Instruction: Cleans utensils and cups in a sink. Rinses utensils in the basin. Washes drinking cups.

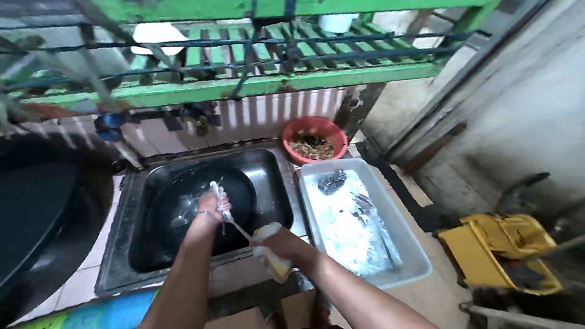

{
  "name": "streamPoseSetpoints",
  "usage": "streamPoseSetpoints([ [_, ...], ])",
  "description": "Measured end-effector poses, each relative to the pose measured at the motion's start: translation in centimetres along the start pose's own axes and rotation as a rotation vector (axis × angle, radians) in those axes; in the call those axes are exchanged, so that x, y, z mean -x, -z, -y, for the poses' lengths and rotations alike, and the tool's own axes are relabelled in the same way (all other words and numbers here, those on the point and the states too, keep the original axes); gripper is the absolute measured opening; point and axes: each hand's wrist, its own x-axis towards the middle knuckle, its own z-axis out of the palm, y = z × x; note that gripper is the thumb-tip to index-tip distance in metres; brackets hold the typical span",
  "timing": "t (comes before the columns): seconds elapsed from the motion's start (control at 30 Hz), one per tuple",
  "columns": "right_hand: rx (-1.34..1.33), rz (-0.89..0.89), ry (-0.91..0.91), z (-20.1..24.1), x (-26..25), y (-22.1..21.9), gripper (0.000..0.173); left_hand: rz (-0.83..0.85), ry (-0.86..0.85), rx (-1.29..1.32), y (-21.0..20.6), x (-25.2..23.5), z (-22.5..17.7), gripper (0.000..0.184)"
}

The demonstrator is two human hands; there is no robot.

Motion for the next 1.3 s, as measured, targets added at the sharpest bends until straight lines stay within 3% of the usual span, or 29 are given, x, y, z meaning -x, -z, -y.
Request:
streamPoseSetpoints([
  [0.13,-0.037,-0.031,0.113,1.7,-0.3,0.0,0.024,-0.025,-0.071,-0.063,0.1,-1.5,-2.4,0.035],
  [0.23,0.090,-0.081,0.251,3.1,-2.8,-0.8,0.026,-0.011,-0.088,-0.036,-0.3,0.5,-3.4,0.026],
  [0.33,0.098,-0.129,0.451,2.6,-5.8,-1.3,0.023,0.102,-0.101,0.180,-0.2,2.0,-1.0,0.026],
  [0.43,0.325,-0.041,0.357,1.8,-4.8,-0.5,0.035,0.066,-0.062,0.200,-0.3,2.3,1.2,0.032],
  [0.5,0.381,-0.009,0.274,1.5,-1.6,1.0,0.044,-0.098,-0.081,-0.042,0.9,0.8,0.8,0.028],
  [0.57,0.331,-0.066,0.289,0.7,2.2,3.2,0.043,-0.299,-0.100,-0.548,3.3,-1.2,-0.4,0.026],
  [0.63,0.354,-0.235,0.331,-0.2,5.6,6.1,0.038,-0.402,-0.064,-0.990,4.4,-2.2,-1.8,0.048],
  [0.7,0.533,-0.458,0.365,-1.9,7.2,9.5,0.042,-0.379,-0.174,-1.136,1.9,-1.3,-1.9,0.059],
  [0.73,0.591,-0.499,0.291,-2.6,7.7,11.2,0.047,-0.315,-0.288,-1.104,-0.5,0.0,-1.1,0.054],
  [0.8,0.601,-0.488,0.057,-3.7,8.3,14.1,0.061,-0.057,-0.455,-0.918,-6.9,3.9,1.8,0.040],
  [0.87,0.599,-0.507,-0.113,-4.1,8.3,16.3,0.072,0.279,-0.499,-0.690,-13.0,7.1,5.7,0.034],
  [0.93,0.642,-0.640,-0.147,-4.1,7.9,18.8,0.066,0.449,-0.470,-0.903,-17.8,8.8,9.4,0.034],
  [1.03,0.702,-0.796,-0.149,-4.9,5.4,22.9,0.069,0.406,-0.169,-1.603,-24.0,9.5,13.2,0.049],
  [1.1,0.727,-0.771,-0.136,-4.9,3.7,23.8,0.065,0.360,-0.053,-1.771,-26.3,8.6,15.5,0.062],
  [1.2,0.762,-0.724,-0.188,-4.3,1.7,24.1,0.067,0.277,-0.068,-1.741,-27.3,7.9,17.5,0.058],
  [1.3,0.732,-0.679,-0.285,-3.4,0.8,24.4,0.075,0.161,-0.009,-1.436,-26.9,7.0,17.9,0.062],
])
